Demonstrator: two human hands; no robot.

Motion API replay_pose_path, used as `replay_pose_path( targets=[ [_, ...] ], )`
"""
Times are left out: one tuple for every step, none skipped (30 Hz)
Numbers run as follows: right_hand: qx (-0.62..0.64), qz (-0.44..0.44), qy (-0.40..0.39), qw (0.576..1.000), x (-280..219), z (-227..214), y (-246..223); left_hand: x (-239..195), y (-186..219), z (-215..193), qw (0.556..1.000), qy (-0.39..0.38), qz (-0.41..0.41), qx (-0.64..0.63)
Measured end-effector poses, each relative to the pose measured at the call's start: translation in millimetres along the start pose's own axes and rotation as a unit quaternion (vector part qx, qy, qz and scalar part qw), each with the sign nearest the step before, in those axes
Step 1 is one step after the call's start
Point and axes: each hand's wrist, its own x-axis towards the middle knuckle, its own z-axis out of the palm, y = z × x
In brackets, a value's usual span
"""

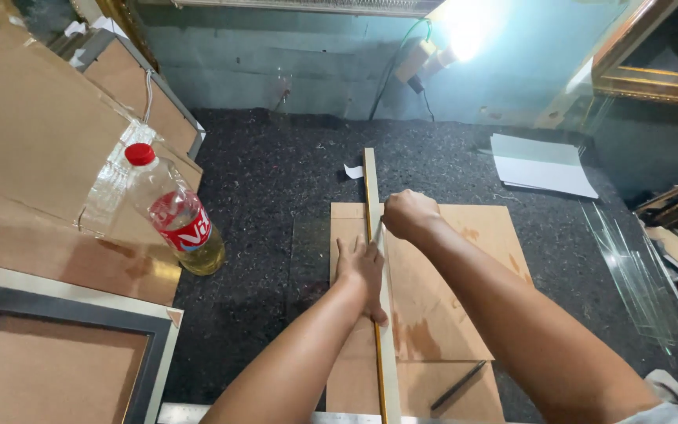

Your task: Measuring, marking, and cutting a piece of glass for a picture frame using a ruler and glass cutter.

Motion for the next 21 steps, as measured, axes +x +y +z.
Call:
replay_pose_path(
  targets=[
    [-0.001, -0.002, -0.001, 1.0, 5, 4, 1, -2, 0, -1, 1.0, -0.001, -0.001, -0.002],
    [-0.008, -0.004, -0.006, 1.0, 9, 8, 3, -4, -1, -2, 1.0, 0.002, -0.005, -0.002],
    [-0.014, -0.006, -0.012, 1.0, 11, 13, 5, -6, 1, -2, 1.0, 0.005, -0.006, -0.002],
    [-0.015, -0.006, -0.014, 1.0, 7, 19, 8, -15, -1, -11, 1.0, 0.004, -0.005, -0.003],
    [-0.015, -0.015, -0.006, 1.0, 2, 25, 10, -25, -1, -19, 1.0, -0.013, -0.006, 0.004],
    [-0.015, -0.024, 0.001, 1.0, -4, 32, 13, -35, -2, -26, 0.999, -0.03, -0.006, 0.012],
    [-0.015, -0.021, 0.0, 1.0, -22, 38, 14, -28, -1, -21, 0.999, -0.029, -0.003, 0.013],
    [-0.154, -0.114, 0.051, 0.98, -40, 44, 16, -21, -1, -15, 1.0, -0.024, 0.001, 0.008],
    [-0.287, -0.202, 0.101, 0.931, -59, 51, 18, -15, 1, -8, 1.0, -0.019, 0.007, 0.004],
    [-0.287, -0.198, 0.099, 0.932, -83, 59, 17, -15, 2, -6, 1.0, -0.018, 0.011, 0.005],
    [-0.216, -0.184, 0.084, 0.955, -107, 66, 14, -15, 2, -4, 1.0, 0.004, 0.003, -0.004],
    [-0.142, -0.168, 0.069, 0.973, -130, 74, 12, -15, 2, -3, 1.0, 0.027, -0.005, -0.014],
    [-0.143, -0.162, 0.068, 0.974, -157, 71, 11, -8, 2, -1, 1.0, 0.028, 0.001, -0.012],
    [-0.118, -0.191, 0.006, 0.974, -184, 68, 9, -1, 2, 0, 1.0, -0.005, 0.004, 0.014],
    [-0.092, -0.222, -0.055, 0.969, -210, 65, 7, 6, 1, 2, 0.998, -0.039, 0.004, 0.04],
    [-0.092, -0.218, -0.057, 0.97, -221, 55, 6, 2, 1, -2, 0.998, -0.038, 0.009, 0.041],
    [-0.028, -0.16, -0.102, 0.982, -233, 45, 5, -3, 2, -4, 0.998, -0.035, 0.005, 0.054],
    [0.036, -0.1, -0.146, 0.984, -244, 34, 3, -7, 2, -6, 0.997, -0.032, 0.001, 0.067],
    [0.036, -0.096, -0.146, 0.984, -246, 29, 3, -2, 3, -2, 0.997, -0.031, 0.005, 0.068],
    [0.067, -0.035, -0.134, 0.988, -248, 23, 3, 3, 4, 2, 0.999, -0.008, -0.007, 0.048],
    [0.098, 0.024, -0.12, 0.988, -248, 17, 2, 8, 3, 7, 0.999, 0.013, -0.02, 0.028]
  ],
)
